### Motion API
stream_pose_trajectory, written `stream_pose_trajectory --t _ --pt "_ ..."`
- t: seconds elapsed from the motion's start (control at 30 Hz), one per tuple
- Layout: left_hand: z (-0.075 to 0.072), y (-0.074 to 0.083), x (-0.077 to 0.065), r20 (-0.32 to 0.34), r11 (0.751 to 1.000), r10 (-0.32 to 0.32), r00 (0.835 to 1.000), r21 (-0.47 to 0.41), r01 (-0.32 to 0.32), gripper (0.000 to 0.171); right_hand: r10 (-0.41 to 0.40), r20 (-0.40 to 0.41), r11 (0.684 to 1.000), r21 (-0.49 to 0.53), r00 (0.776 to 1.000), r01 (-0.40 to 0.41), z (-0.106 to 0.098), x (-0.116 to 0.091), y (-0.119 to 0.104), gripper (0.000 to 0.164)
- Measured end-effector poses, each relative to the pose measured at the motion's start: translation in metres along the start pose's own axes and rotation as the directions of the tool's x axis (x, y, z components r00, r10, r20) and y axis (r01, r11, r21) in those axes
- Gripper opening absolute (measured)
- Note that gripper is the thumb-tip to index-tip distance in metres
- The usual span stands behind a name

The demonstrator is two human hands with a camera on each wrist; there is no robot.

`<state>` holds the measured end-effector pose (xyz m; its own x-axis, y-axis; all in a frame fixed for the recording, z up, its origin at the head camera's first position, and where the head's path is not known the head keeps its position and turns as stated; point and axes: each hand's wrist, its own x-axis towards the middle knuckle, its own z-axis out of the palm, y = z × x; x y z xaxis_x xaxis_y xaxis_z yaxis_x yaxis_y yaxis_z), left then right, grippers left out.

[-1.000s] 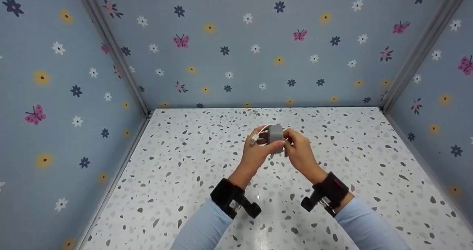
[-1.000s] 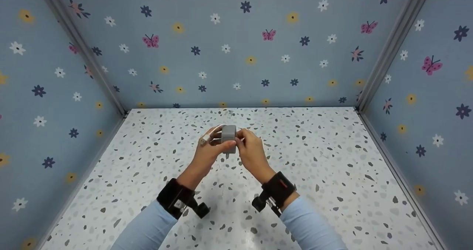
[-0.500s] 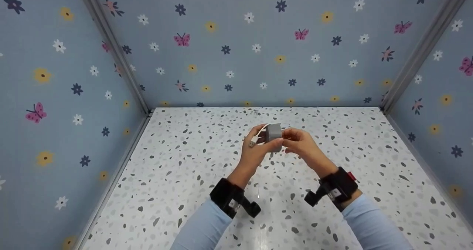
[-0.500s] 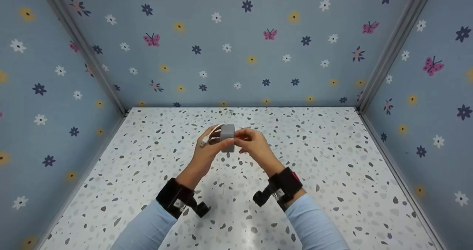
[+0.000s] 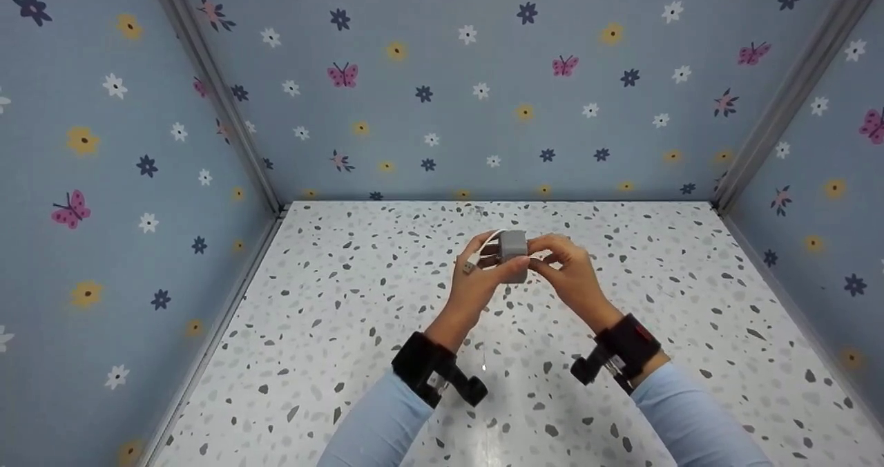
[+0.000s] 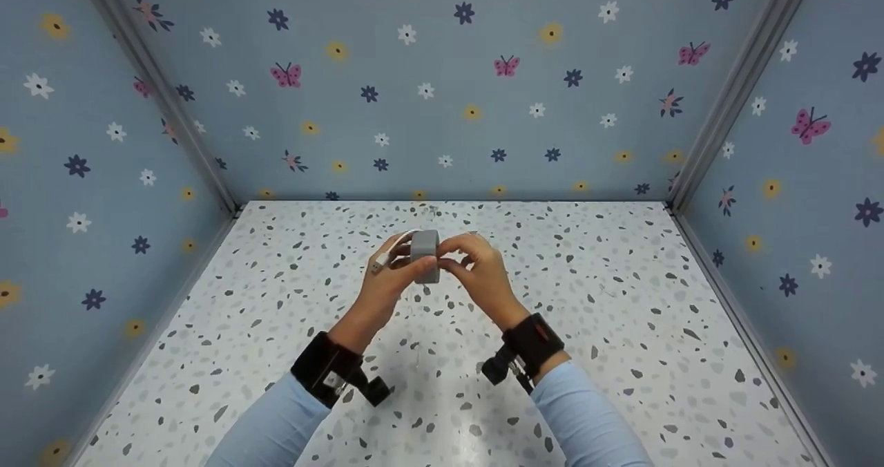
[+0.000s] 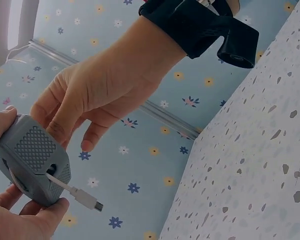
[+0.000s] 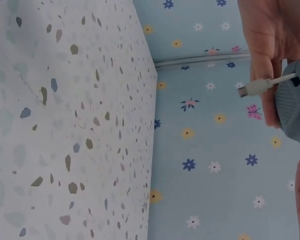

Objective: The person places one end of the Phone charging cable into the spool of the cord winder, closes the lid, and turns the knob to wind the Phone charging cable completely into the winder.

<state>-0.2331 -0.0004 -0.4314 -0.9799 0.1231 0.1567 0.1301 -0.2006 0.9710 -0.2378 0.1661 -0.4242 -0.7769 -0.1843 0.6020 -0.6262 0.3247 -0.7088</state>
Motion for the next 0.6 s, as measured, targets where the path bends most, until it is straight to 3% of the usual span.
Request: stream_pose_trajectory --t 0.13,0.2,0.27,0.33,0.37,0.4,0.5,0.57,0.6 --pt "0.000 -0.001 0.000 -0.011 0.999 -0.022 1.000 0.044 0.022 0.060 0.132 0.058 0.981 0.136 0.989 -0.139 0.004 -0.001 0.003 0.012" --pt "0.000 -0.001 0.000 -0.015 0.998 -0.028 0.999 0.050 0.029 0.059 0.128 0.055 0.974 0.179 0.990 -0.136 0.007 -0.002 0.013 0.010" --pt "-0.001 -0.001 0.001 -0.011 0.999 -0.027 1.000 0.045 0.028 0.056 0.010 0.027 0.990 0.144 1.000 -0.014 0.007 -0.003 0.026 0.008" --pt "-0.002 -0.001 0.002 -0.006 0.998 -0.031 1.000 0.047 0.031 0.054 -0.176 -0.004 0.983 0.044 0.984 0.176 0.005 -0.003 0.034 0.011" --pt "-0.002 -0.001 0.002 -0.004 0.998 -0.031 1.000 0.060 0.031 0.054 -0.285 -0.018 0.958 -0.020 0.958 0.285 0.003 -0.002 0.038 0.013" --pt "-0.002 -0.001 0.002 0.001 0.997 -0.037 0.999 0.065 0.036 0.054 -0.397 -0.026 0.915 -0.087 0.918 0.393 0.001 -0.001 0.041 0.014" --pt "-0.003 0.000 0.002 0.024 0.996 -0.066 0.998 0.060 0.064 0.055 -0.665 -0.025 0.726 -0.259 0.747 0.637 -0.004 0.006 0.048 0.010" --pt "-0.003 0.000 0.001 0.033 0.994 -0.095 0.995 0.056 0.093 0.057 -0.773 -0.006 0.602 -0.319 0.634 0.732 -0.007 0.010 0.050 0.007" --pt "-0.003 0.000 0.001 0.036 0.993 -0.112 0.993 0.051 0.110 0.058 -0.808 0.003 0.553 -0.340 0.589 0.761 -0.008 0.012 0.051 0.007"
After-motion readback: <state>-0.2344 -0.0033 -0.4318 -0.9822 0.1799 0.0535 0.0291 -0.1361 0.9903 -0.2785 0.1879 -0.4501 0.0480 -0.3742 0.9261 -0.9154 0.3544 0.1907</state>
